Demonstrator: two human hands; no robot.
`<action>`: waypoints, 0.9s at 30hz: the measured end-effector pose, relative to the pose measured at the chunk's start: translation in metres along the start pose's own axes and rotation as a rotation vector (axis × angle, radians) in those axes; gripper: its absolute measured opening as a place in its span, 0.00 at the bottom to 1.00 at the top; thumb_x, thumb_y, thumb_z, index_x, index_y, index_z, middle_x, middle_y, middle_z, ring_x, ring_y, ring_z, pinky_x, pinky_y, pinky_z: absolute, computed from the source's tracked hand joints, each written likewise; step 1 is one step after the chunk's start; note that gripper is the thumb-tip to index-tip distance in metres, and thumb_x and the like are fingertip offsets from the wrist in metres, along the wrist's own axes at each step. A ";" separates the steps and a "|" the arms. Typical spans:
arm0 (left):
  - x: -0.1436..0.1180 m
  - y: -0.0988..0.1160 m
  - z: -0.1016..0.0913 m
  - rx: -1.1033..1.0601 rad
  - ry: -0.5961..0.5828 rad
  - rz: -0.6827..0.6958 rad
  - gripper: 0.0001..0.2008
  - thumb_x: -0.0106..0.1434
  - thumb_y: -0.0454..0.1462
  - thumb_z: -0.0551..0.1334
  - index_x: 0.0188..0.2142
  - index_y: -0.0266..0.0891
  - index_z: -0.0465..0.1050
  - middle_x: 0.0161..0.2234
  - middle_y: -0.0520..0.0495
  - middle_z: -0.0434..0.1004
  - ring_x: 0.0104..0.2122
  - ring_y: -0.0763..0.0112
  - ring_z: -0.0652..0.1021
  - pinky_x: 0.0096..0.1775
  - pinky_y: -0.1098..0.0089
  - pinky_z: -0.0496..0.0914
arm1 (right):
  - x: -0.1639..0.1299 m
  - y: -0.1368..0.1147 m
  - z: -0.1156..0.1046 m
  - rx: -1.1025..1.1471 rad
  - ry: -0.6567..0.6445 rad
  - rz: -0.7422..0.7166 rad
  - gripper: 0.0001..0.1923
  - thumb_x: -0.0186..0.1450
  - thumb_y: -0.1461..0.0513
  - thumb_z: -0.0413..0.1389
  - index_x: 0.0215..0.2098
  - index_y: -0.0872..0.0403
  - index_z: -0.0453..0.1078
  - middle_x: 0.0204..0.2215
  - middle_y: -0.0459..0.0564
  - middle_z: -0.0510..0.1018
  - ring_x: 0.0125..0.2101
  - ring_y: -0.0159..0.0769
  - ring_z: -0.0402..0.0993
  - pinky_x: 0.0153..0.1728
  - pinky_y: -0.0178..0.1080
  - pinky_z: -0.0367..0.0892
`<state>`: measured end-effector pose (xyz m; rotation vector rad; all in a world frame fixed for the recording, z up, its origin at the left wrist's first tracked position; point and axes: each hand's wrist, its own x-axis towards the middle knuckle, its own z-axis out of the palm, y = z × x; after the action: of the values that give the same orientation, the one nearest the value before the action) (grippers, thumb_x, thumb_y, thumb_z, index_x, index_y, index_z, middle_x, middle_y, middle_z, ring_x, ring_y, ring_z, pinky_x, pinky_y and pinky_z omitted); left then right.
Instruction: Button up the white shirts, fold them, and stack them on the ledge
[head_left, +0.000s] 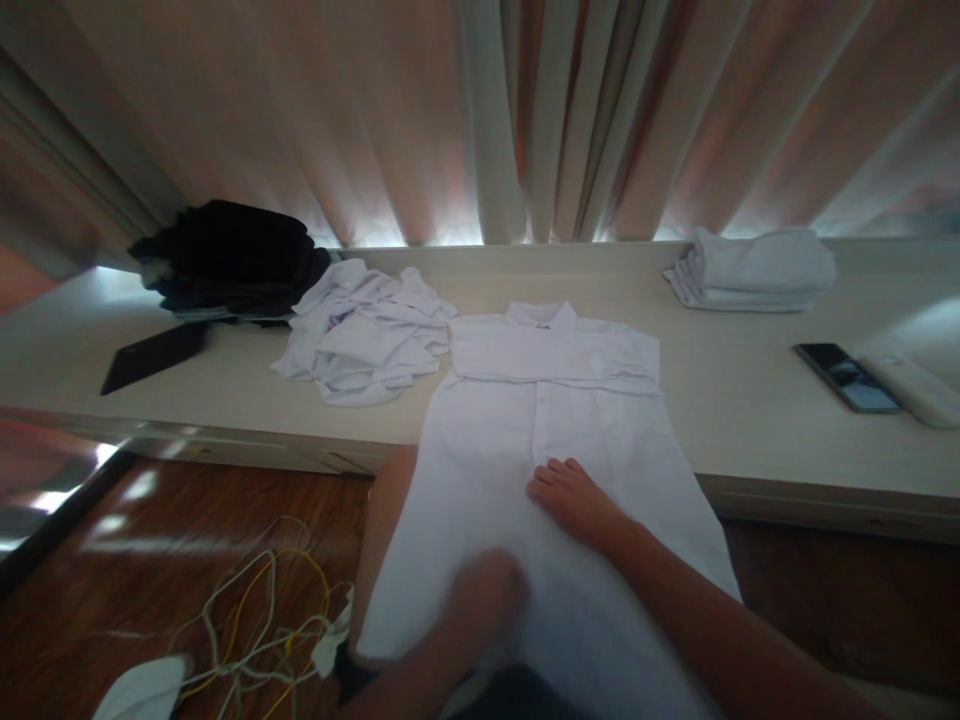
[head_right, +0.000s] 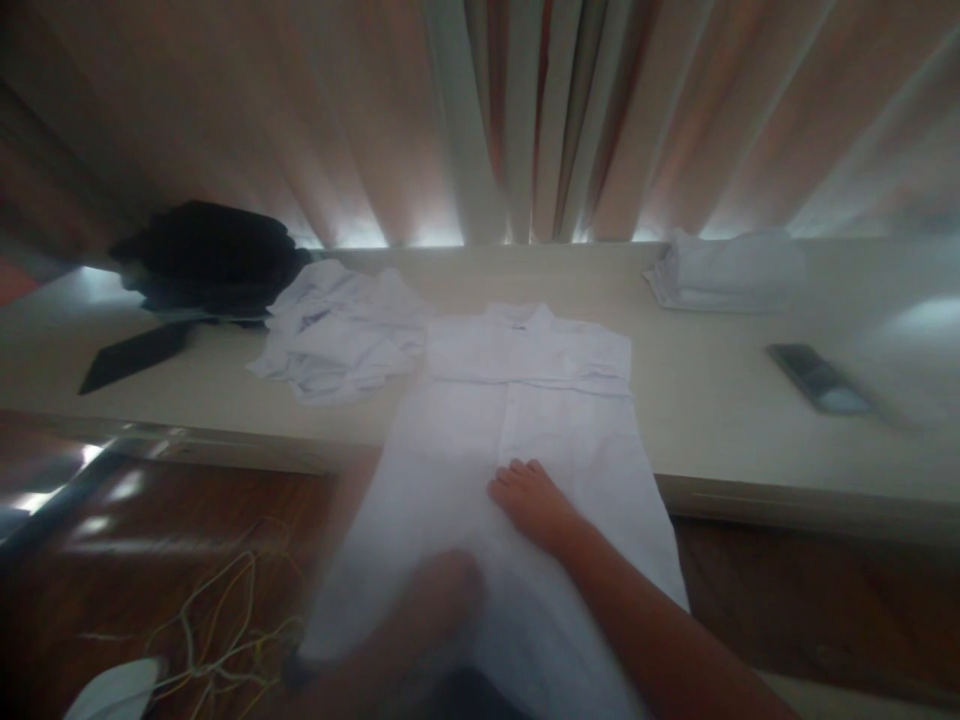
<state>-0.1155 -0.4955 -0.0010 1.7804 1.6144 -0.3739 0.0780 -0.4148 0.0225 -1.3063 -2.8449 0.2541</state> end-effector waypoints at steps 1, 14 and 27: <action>-0.001 0.000 0.000 0.004 0.001 -0.003 0.15 0.65 0.36 0.54 0.41 0.37 0.79 0.39 0.39 0.82 0.39 0.63 0.80 0.42 0.67 0.69 | 0.000 0.000 0.002 0.001 -0.001 0.001 0.06 0.71 0.66 0.52 0.40 0.53 0.71 0.38 0.52 0.75 0.42 0.41 0.65 0.43 0.42 0.55; -0.014 0.001 -0.007 0.051 -0.019 0.071 0.14 0.64 0.36 0.54 0.40 0.38 0.79 0.39 0.40 0.82 0.38 0.61 0.80 0.41 0.67 0.69 | 0.000 0.003 0.000 0.052 -0.039 -0.020 0.08 0.70 0.65 0.52 0.37 0.54 0.73 0.37 0.53 0.78 0.43 0.42 0.67 0.45 0.43 0.57; -0.100 -0.145 -0.040 -0.477 0.559 -0.209 0.28 0.60 0.56 0.58 0.51 0.39 0.70 0.49 0.36 0.76 0.48 0.47 0.76 0.51 0.51 0.71 | -0.212 -0.026 0.009 0.622 0.617 1.197 0.24 0.64 0.47 0.54 0.53 0.49 0.63 0.49 0.58 0.74 0.47 0.52 0.74 0.46 0.52 0.71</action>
<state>-0.2820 -0.5469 0.0477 1.4139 2.0615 0.4335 0.1960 -0.5925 0.0313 -2.1541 -1.0947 0.5219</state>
